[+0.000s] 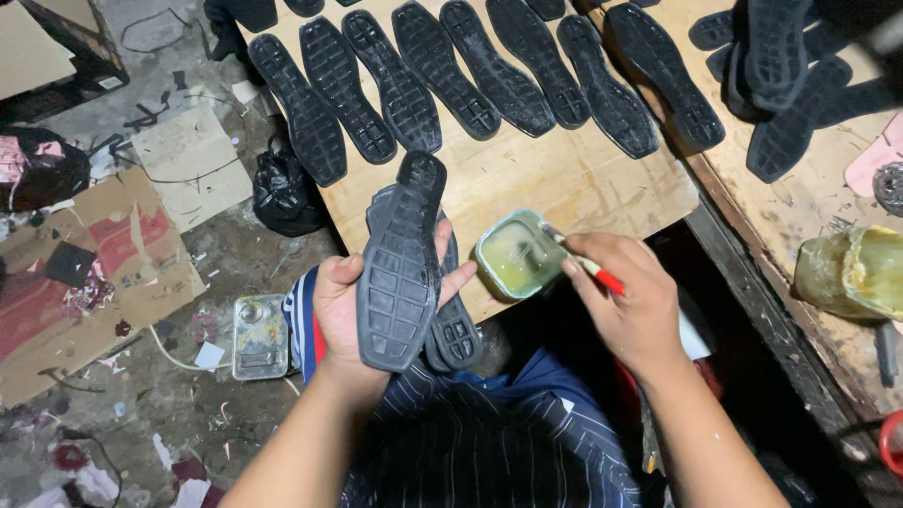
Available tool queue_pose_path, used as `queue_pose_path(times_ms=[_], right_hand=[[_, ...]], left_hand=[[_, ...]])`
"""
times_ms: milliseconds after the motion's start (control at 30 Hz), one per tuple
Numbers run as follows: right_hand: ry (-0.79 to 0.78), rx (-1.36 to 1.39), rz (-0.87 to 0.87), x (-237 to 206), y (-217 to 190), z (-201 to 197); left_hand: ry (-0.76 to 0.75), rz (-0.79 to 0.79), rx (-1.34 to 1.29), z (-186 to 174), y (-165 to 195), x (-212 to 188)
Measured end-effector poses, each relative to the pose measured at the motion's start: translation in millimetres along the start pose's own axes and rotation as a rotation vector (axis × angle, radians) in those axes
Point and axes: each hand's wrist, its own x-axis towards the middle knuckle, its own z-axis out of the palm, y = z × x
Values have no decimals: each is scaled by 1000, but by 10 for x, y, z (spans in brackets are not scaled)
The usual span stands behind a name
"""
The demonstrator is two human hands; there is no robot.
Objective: The person sits on the floor and applies glue with a brush onto the textured underside of rubber shoe soles, dipping the brush into a small container of adhesive. They coat one sole at a time, turning each over to cover the surface, and set finished soles on the bench among rows of other soles.
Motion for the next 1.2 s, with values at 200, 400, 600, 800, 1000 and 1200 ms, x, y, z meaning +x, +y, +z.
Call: queue_pose_path(times_ms=[200,400,600,800,1000,1200], right_hand=[[-236,715,721,-244,-166,-210],[-101,870,275,-447,-498,-272],[-123,614,108,-335,-641,-257],[-171,453,99,-246,-756,-255],[-218,530,163,-372,-820,-288],[-218,418,50,-398,-873,-228]], left_hand=[[-76,-143,1,-28,-61,112],[-155,-213,54,65,-250,205],[-175,-222,85,178,-292,198],[-187,-195,163,233,-334,229],[-207,-129,122,207,-374,305],[-263,-128,72,156,-421,361]])
